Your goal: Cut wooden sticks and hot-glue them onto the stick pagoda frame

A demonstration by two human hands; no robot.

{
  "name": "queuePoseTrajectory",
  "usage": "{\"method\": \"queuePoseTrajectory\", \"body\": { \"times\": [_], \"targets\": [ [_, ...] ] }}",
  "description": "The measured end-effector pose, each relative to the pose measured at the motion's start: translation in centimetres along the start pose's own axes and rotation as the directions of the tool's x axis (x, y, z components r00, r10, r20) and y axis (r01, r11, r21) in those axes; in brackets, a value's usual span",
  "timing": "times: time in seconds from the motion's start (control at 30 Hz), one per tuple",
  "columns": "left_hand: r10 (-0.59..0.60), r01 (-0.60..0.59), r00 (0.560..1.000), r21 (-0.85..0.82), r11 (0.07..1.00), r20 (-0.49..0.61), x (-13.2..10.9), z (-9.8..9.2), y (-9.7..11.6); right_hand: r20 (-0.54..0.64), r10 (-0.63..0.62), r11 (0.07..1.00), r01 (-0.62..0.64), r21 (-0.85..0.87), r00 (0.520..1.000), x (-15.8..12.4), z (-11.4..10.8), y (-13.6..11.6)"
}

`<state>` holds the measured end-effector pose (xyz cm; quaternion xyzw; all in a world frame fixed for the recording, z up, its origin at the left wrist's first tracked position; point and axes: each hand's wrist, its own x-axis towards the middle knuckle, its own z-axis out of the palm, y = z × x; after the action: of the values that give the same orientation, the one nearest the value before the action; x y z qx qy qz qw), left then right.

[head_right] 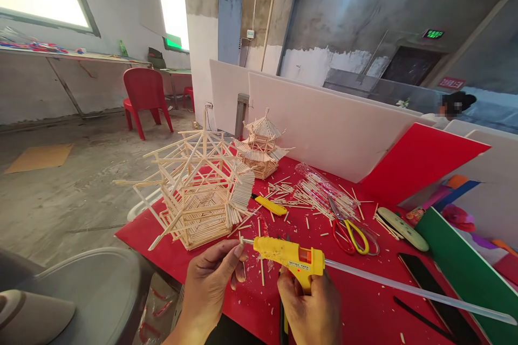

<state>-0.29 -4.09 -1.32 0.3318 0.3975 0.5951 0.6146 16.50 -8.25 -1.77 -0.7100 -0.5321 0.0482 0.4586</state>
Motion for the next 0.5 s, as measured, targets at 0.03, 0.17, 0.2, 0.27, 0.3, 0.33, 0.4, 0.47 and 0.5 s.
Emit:
{"method": "queuePoseTrajectory", "body": {
  "times": [0.03, 0.17, 0.2, 0.27, 0.3, 0.33, 0.4, 0.47, 0.5],
  "targets": [
    [-0.001, 0.001, 1.000, 0.001, 1.000, 0.000, -0.03, 0.01, 0.02, -0.008, -0.004, 1.000, 0.004, -0.005, 1.000, 0.01, -0.02, -0.06],
    [-0.007, 0.007, 1.000, -0.002, 1.000, 0.004, -0.11, 0.04, 0.08, -0.020, 0.006, 1.000, -0.006, -0.007, 1.000, 0.12, -0.09, -0.12],
    [-0.007, 0.007, 1.000, -0.007, 1.000, 0.005, -0.11, 0.03, 0.07, -0.016, 0.014, 1.000, -0.014, -0.002, 1.000, 0.16, -0.10, -0.06],
    [-0.003, 0.003, 1.000, -0.016, 1.000, 0.006, -0.08, 0.00, 0.01, 0.004, 0.031, 0.999, -0.031, 0.011, 1.000, 0.22, -0.06, 0.11],
    [-0.001, 0.002, 1.000, -0.018, 1.000, 0.004, -0.06, 0.00, -0.02, 0.011, 0.035, 0.999, -0.035, 0.016, 0.999, 0.21, -0.01, 0.20],
    [-0.001, 0.001, 1.000, -0.019, 1.000, 0.003, -0.05, 0.00, -0.06, 0.012, 0.032, 0.999, -0.032, 0.019, 0.999, 0.18, 0.06, 0.26],
    [-0.012, 0.012, 1.000, -0.027, 1.000, 0.004, -0.06, 0.06, -0.10, -0.005, 0.017, 1.000, -0.017, 0.021, 1.000, 0.09, 0.23, 0.27],
    [-0.043, 0.045, 0.999, -0.054, 0.998, 0.023, -0.10, 0.19, -0.08, -0.021, -0.001, 1.000, 0.001, 0.010, 1.000, 0.12, 0.29, 0.18],
    [-0.070, 0.073, 0.997, -0.079, 0.994, 0.040, -0.11, 0.28, -0.03, -0.027, 0.002, 1.000, -0.002, -0.005, 1.000, 0.25, 0.21, 0.23]
  ]
}}
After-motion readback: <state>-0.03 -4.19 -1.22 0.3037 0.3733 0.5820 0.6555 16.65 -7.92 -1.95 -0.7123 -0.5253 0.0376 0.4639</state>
